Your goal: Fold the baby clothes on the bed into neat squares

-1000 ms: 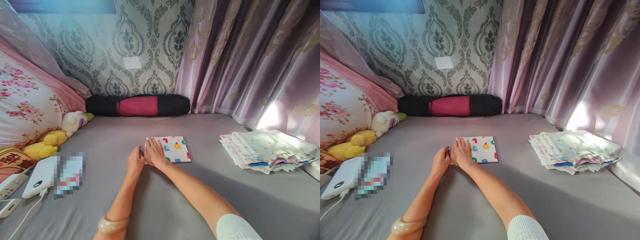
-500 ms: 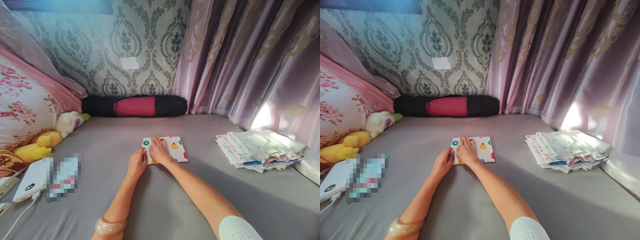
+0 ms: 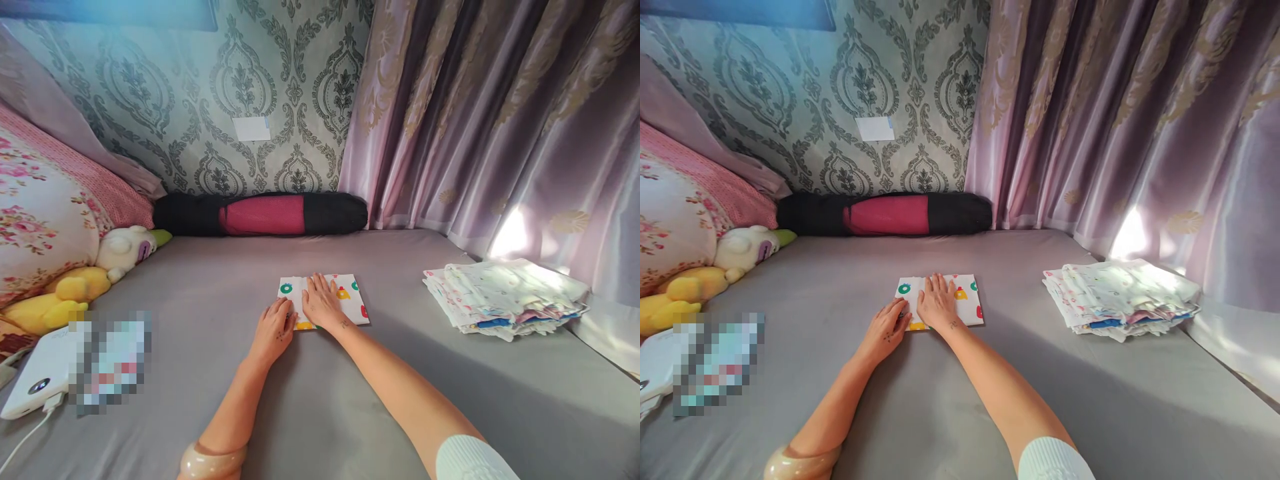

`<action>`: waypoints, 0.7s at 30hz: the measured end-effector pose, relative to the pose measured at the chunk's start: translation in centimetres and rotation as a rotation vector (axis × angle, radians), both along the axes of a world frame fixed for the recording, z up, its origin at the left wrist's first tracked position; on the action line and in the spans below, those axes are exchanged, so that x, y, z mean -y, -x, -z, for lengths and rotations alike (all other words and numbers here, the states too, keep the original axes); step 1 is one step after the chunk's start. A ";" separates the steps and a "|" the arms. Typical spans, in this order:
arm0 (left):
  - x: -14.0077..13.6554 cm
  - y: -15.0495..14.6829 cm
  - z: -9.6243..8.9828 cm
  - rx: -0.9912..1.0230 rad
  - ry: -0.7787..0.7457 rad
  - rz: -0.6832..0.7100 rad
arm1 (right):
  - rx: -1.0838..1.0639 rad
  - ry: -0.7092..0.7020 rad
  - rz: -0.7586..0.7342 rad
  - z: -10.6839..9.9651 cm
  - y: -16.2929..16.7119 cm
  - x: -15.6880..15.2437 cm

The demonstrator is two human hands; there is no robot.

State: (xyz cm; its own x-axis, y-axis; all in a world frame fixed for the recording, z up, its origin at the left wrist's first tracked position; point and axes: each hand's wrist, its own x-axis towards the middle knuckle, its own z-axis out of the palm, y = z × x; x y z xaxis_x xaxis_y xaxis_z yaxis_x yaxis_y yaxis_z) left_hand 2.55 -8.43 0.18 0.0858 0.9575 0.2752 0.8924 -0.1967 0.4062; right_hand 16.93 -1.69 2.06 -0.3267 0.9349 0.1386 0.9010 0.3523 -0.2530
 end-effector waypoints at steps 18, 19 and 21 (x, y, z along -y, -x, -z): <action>0.6 -1.0 -1.0 -0.107 0.167 -0.040 | 0.001 0.038 0.136 -0.1 -2.0 0.1; 0.6 -1.0 -1.0 -0.104 0.167 -0.042 | 0.004 0.039 0.138 0.0 -2.1 0.1; 0.5 -1.0 -0.9 -0.098 0.171 -0.043 | 0.007 0.041 0.139 0.1 -2.1 0.1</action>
